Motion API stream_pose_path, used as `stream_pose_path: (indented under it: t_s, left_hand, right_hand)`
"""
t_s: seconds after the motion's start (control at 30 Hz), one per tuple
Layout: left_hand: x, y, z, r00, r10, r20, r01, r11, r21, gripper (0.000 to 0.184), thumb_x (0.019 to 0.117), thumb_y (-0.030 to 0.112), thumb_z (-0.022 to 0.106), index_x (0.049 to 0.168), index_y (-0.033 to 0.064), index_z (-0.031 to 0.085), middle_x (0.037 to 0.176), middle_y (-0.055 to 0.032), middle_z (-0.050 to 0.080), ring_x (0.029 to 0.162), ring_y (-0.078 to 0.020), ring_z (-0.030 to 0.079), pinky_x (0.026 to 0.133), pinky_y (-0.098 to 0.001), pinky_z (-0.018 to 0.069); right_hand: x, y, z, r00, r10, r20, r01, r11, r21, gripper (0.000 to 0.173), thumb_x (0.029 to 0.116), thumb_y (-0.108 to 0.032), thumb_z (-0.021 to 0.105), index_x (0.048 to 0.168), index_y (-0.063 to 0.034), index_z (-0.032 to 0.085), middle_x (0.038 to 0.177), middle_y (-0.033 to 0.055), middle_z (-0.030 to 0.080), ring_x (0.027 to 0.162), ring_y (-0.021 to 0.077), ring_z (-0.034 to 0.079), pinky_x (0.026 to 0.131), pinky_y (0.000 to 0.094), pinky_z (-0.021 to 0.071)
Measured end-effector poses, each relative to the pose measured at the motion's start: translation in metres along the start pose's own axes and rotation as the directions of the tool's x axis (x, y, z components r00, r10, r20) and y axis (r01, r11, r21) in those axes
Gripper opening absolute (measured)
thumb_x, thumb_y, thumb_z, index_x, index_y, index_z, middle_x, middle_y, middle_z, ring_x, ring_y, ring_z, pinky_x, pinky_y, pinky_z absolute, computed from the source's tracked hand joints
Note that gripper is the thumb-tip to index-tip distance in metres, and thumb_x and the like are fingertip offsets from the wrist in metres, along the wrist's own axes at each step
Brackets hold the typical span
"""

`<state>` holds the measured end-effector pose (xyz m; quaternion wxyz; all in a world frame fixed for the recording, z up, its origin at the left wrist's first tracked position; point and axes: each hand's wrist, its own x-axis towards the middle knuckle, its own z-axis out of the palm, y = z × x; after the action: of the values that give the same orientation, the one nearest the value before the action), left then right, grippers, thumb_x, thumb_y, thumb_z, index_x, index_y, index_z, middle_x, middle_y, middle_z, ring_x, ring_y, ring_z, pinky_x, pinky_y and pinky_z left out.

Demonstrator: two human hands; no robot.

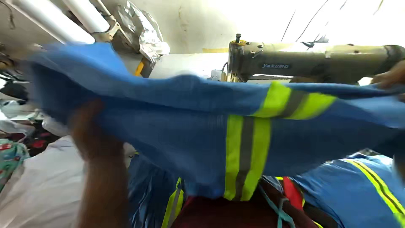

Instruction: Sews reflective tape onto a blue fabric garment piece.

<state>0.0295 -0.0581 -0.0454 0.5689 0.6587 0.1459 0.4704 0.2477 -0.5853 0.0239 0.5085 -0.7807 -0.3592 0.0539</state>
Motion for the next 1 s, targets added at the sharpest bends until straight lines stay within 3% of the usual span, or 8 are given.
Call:
stream_pose_path:
  t_s: [0.07, 0.17, 0.23, 0.4, 0.5, 0.6, 0.83, 1.0]
  left_hand:
    - [-0.023, -0.035, 0.043, 0.984, -0.162, -0.075, 0.176, 0.956, 0.235, 0.039, 0.0984, 0.010, 0.062, 0.133, -0.0020, 0.049, 0.114, -0.0009, 0.062, 0.101, -0.0007, 0.062, 0.091, -0.0233, 0.0530]
    - [-0.021, -0.129, 0.030, 0.956, -0.122, 0.267, -0.064, 0.801, 0.596, 0.058, 0.0935, 0.006, 0.069, 0.145, -0.0106, 0.047, 0.146, -0.0277, 0.053, 0.139, -0.0353, 0.050, 0.117, -0.0533, 0.0371]
    - [-0.008, -0.158, 0.018, 0.930, -0.175, 0.322, -0.122, 0.682, 0.721, 0.063, 0.0918, 0.009, 0.072, 0.147, -0.0095, 0.046, 0.153, -0.0330, 0.043, 0.146, -0.0506, 0.035, 0.120, -0.0641, 0.0264]
    - [0.009, -0.134, 0.042, 0.944, -0.038, 0.328, -0.264, 0.512, 0.817, 0.051, 0.0926, 0.012, 0.068, 0.131, -0.0172, 0.053, 0.155, -0.0408, 0.030, 0.145, -0.0590, 0.029, 0.116, -0.0703, 0.0256]
    - [-0.019, -0.136, 0.087, 0.636, 0.147, 0.758, -0.661, 0.610, 0.437, 0.046, 0.0928, 0.020, 0.063, 0.129, -0.0086, 0.062, 0.152, -0.0302, 0.045, 0.146, -0.0459, 0.038, 0.118, -0.0591, 0.0320]
    - [-0.020, -0.155, 0.108, 0.340, 0.072, 0.938, -0.649, 0.740, 0.179, 0.038, 0.0995, 0.023, 0.056, 0.130, 0.0028, 0.067, 0.153, -0.0172, 0.051, 0.148, -0.0368, 0.040, 0.119, -0.0567, 0.0323]
    - [0.031, -0.182, 0.096, 0.327, -0.001, 0.945, -0.605, 0.768, 0.210, 0.035, 0.0903, 0.033, 0.069, 0.098, -0.0008, 0.071, 0.136, -0.0211, 0.061, 0.134, -0.0407, 0.053, 0.110, -0.0603, 0.0408]
    - [0.051, -0.188, 0.051, 0.470, -0.021, 0.882, -0.494, 0.822, 0.283, 0.024, 0.0852, 0.020, 0.072, 0.082, -0.0032, 0.066, 0.122, -0.0198, 0.066, 0.120, -0.0343, 0.061, 0.103, -0.0520, 0.0474]
  right_hand:
    - [0.034, 0.055, 0.025, 0.979, 0.079, 0.186, -0.057, 0.991, -0.121, 0.013, 0.0907, -0.006, 0.060, 0.092, -0.0148, 0.070, 0.076, -0.0119, 0.069, 0.069, -0.0058, 0.062, 0.065, 0.0139, 0.0535]
    - [0.049, 0.141, 0.070, 0.942, 0.300, 0.148, -0.249, 0.924, -0.292, 0.007, 0.0968, 0.000, 0.065, 0.100, 0.0059, 0.067, 0.084, 0.0139, 0.067, 0.076, 0.0192, 0.063, 0.075, 0.0402, 0.0547]
    - [0.052, 0.178, 0.097, 0.945, 0.327, 0.031, -0.289, 0.871, -0.397, 0.014, 0.0968, -0.004, 0.068, 0.103, 0.0082, 0.069, 0.098, 0.0238, 0.070, 0.094, 0.0357, 0.068, 0.089, 0.0563, 0.0533]
    - [0.044, 0.200, 0.145, 0.975, 0.015, -0.223, -0.153, 0.771, -0.618, 0.020, 0.0984, -0.013, 0.065, 0.102, 0.0055, 0.072, 0.114, 0.0282, 0.067, 0.107, 0.0481, 0.065, 0.089, 0.0669, 0.0494]
    - [0.033, 0.181, 0.158, 0.950, -0.218, -0.222, 0.005, 0.723, -0.691, 0.025, 0.1009, -0.015, 0.059, 0.103, 0.0053, 0.073, 0.117, 0.0287, 0.067, 0.110, 0.0475, 0.064, 0.092, 0.0614, 0.0499]
    - [0.015, 0.167, 0.174, 0.974, -0.197, -0.115, 0.113, 0.856, -0.504, 0.038, 0.0978, -0.032, 0.065, 0.104, 0.0035, 0.074, 0.107, 0.0217, 0.072, 0.095, 0.0315, 0.071, 0.082, 0.0438, 0.0603]
    - [0.020, 0.190, 0.163, 0.996, -0.088, -0.013, 0.072, 0.880, -0.469, 0.036, 0.0925, -0.031, 0.067, 0.108, -0.0003, 0.075, 0.119, 0.0188, 0.071, 0.114, 0.0371, 0.066, 0.097, 0.0574, 0.0499]
    - [0.023, 0.200, 0.153, 0.991, -0.128, 0.027, 0.128, 0.899, -0.419, 0.031, 0.0944, -0.030, 0.066, 0.095, 0.0000, 0.073, 0.119, 0.0183, 0.071, 0.115, 0.0336, 0.066, 0.100, 0.0513, 0.0499]
